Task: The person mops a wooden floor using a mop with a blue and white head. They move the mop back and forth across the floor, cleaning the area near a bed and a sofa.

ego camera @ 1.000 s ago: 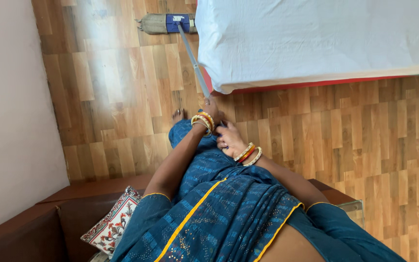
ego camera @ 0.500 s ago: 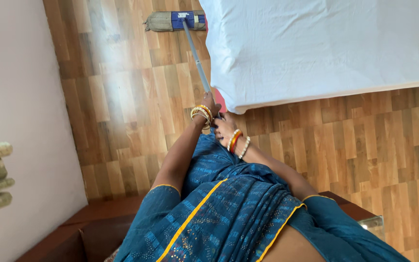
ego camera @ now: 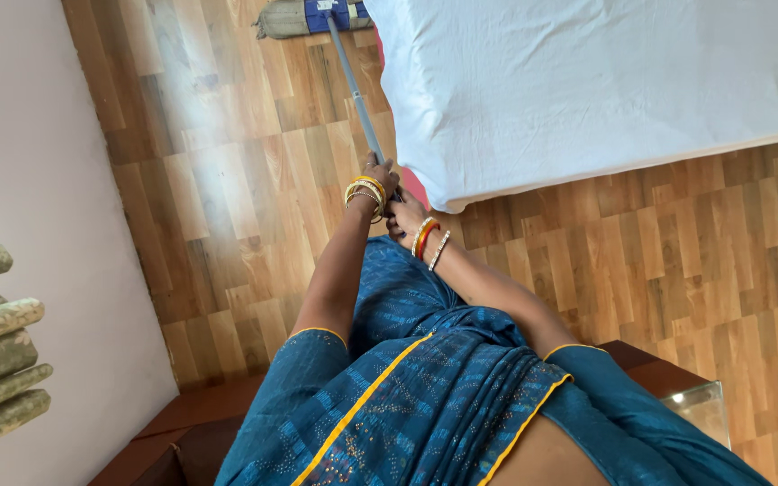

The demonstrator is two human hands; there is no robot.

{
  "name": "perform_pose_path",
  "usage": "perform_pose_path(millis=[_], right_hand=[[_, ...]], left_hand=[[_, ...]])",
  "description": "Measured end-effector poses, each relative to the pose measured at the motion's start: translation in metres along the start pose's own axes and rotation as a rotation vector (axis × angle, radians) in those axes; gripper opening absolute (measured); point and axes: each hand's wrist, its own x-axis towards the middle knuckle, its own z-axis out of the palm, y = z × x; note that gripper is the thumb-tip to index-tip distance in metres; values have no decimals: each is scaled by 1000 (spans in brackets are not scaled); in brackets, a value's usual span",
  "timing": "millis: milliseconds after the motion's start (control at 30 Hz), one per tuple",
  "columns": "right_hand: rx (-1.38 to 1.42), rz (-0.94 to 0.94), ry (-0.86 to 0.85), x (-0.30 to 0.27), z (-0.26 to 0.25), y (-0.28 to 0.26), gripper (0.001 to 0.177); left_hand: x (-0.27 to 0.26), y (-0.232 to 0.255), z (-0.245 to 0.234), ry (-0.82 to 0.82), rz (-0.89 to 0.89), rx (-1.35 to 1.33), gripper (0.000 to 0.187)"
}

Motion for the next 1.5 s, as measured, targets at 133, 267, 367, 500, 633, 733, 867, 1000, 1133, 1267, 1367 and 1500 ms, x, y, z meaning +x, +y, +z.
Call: perform_pose_path(millis=[133,267,367,500,633,733,867,1000,1133,1267,1367,1500], right_hand=[[46,24,-32,-29,-12,15,48],[37,17,-112,-56,-28,31,45],[24,55,-101,-78,-48,44,44],[22,70,-124,-116,-90,62,40],[1,114,-133,-160,-136,85,33],[20,125,-169,-191,-164,101,35],[72,165,-197,-225,-187,120,40],[54,184,-170,-241,-202,133,44],[24,150,-145,-235,-201,139,49],[-47,112,-91,-220,-187,140,59],[-71,140,-34,-207,-173,134,55],[-115,68,-43,-175,-149,118,50]], left_hand=[[-27,2,14,-110,-38,2,58],[-59,10,23,-141,-13,65,54],[-85,21,43,-109,11,48,48],[-125,38,88,-62,4,-17,44],[-170,58,136,-75,384,588,27],[-207,69,158,-103,440,652,25],[-253,84,173,-114,407,588,28],[-279,95,188,-38,110,188,33],[-283,94,191,53,7,-43,38],[-275,80,185,77,29,-58,37],[-252,70,179,71,13,-57,37],[-206,45,171,94,69,-13,34]])
